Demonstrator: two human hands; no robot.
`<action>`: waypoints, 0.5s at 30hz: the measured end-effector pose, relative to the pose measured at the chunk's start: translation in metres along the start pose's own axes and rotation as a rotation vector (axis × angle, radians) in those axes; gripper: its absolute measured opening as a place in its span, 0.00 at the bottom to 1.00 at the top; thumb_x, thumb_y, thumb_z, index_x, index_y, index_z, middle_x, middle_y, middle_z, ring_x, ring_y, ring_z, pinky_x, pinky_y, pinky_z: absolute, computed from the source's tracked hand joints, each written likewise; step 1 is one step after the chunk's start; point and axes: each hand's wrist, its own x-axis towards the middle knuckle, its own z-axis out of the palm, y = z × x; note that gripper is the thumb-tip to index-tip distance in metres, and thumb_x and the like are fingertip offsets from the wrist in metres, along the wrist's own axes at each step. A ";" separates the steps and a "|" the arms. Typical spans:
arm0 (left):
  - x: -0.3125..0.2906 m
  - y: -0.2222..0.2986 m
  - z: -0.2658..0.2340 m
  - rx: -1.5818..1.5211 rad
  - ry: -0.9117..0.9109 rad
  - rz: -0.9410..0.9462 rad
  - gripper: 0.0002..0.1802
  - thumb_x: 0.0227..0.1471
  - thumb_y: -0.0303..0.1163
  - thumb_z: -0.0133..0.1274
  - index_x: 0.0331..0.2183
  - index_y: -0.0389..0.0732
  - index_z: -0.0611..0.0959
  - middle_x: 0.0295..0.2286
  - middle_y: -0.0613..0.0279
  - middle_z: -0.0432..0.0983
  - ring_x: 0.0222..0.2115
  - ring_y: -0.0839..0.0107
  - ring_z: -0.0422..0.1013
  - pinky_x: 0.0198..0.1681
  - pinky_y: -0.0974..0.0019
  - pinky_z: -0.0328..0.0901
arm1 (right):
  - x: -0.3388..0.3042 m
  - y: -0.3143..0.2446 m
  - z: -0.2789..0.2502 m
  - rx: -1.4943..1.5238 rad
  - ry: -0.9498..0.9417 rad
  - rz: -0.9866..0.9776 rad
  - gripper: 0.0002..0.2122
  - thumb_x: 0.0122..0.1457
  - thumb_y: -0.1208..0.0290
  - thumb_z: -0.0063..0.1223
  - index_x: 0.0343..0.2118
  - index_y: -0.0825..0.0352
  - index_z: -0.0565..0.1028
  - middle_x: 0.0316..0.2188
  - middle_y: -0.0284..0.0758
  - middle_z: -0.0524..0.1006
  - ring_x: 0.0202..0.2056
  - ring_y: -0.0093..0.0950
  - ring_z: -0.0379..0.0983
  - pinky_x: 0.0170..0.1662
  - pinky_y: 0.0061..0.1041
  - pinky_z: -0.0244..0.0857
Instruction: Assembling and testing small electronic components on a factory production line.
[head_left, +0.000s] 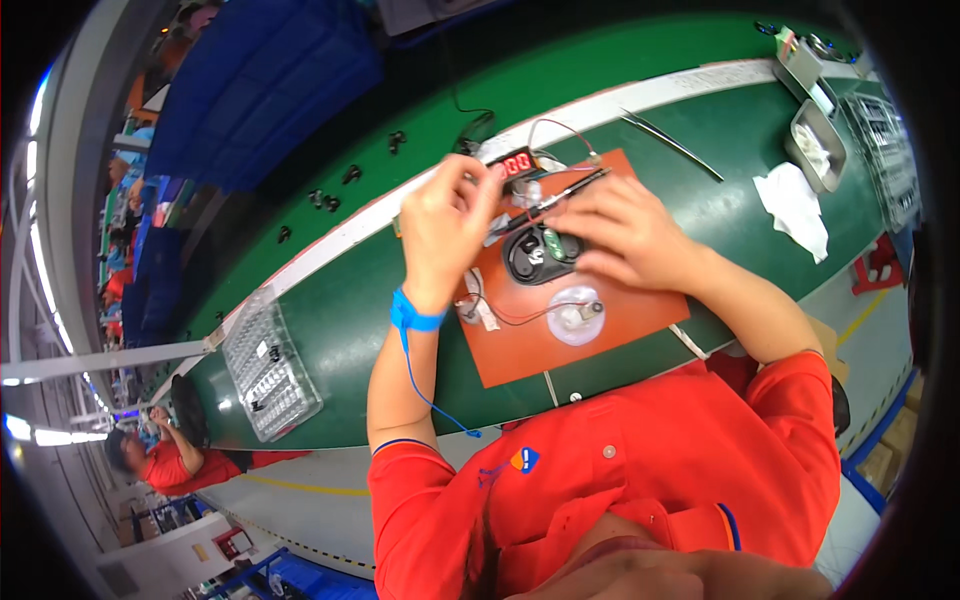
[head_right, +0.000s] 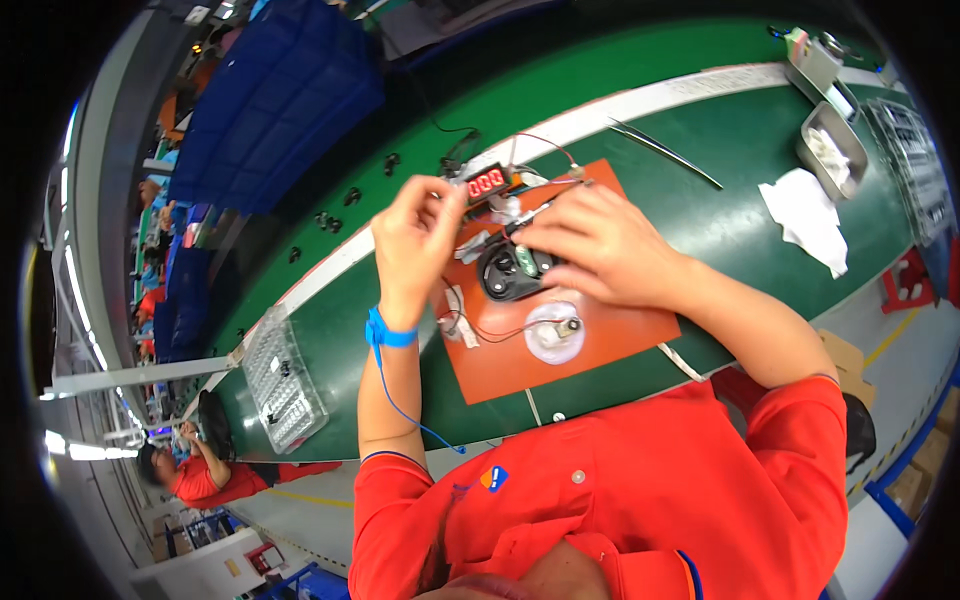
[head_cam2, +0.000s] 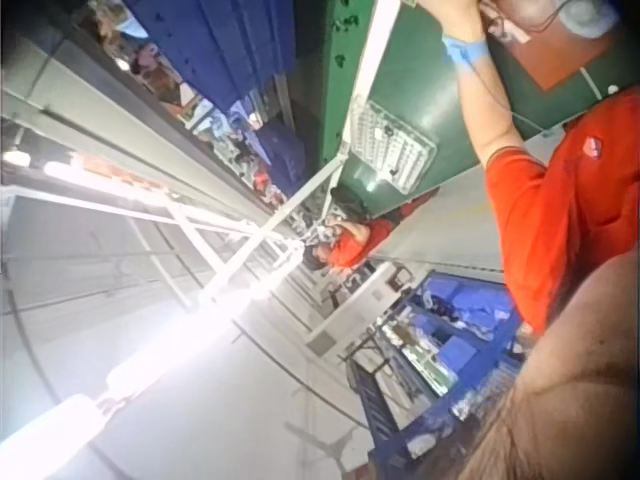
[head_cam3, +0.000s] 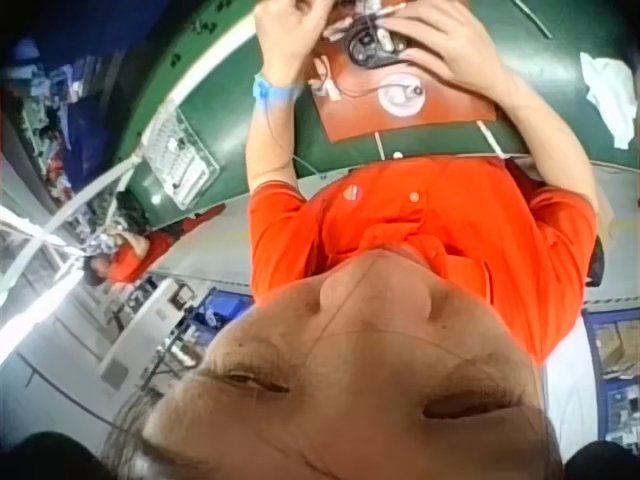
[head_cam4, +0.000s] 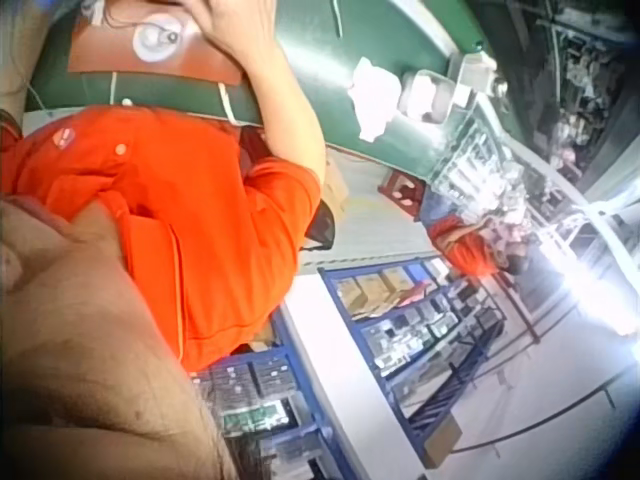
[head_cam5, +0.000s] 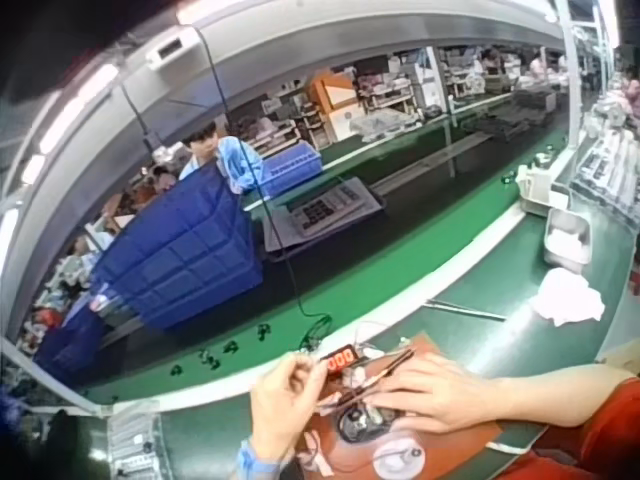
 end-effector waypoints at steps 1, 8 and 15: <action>0.010 -0.016 -0.005 0.016 0.008 0.006 0.08 0.51 0.33 0.61 0.29 0.39 0.81 0.13 0.62 0.72 0.13 0.71 0.70 0.19 0.71 0.64 | -0.001 -0.004 0.003 -0.060 -0.033 -0.039 0.22 0.46 0.67 0.65 0.46 0.63 0.76 0.42 0.35 0.75 0.44 0.37 0.71 0.48 0.36 0.64; 0.057 -0.129 -0.006 0.439 0.245 0.147 0.09 0.48 0.28 0.57 0.35 0.39 0.83 0.37 0.57 0.79 0.36 0.57 0.75 0.41 0.59 0.70 | -0.002 -0.005 0.011 -0.082 -0.070 -0.052 0.24 0.43 0.66 0.66 0.47 0.61 0.76 0.45 0.34 0.74 0.45 0.36 0.70 0.49 0.37 0.63; 0.079 -0.149 -0.003 0.632 0.038 0.088 0.13 0.44 0.24 0.56 0.37 0.41 0.83 0.36 0.60 0.79 0.33 0.54 0.75 0.40 0.57 0.71 | 0.004 -0.016 0.013 -0.113 -0.003 0.074 0.22 0.42 0.65 0.67 0.43 0.63 0.76 0.40 0.34 0.74 0.42 0.36 0.69 0.44 0.36 0.63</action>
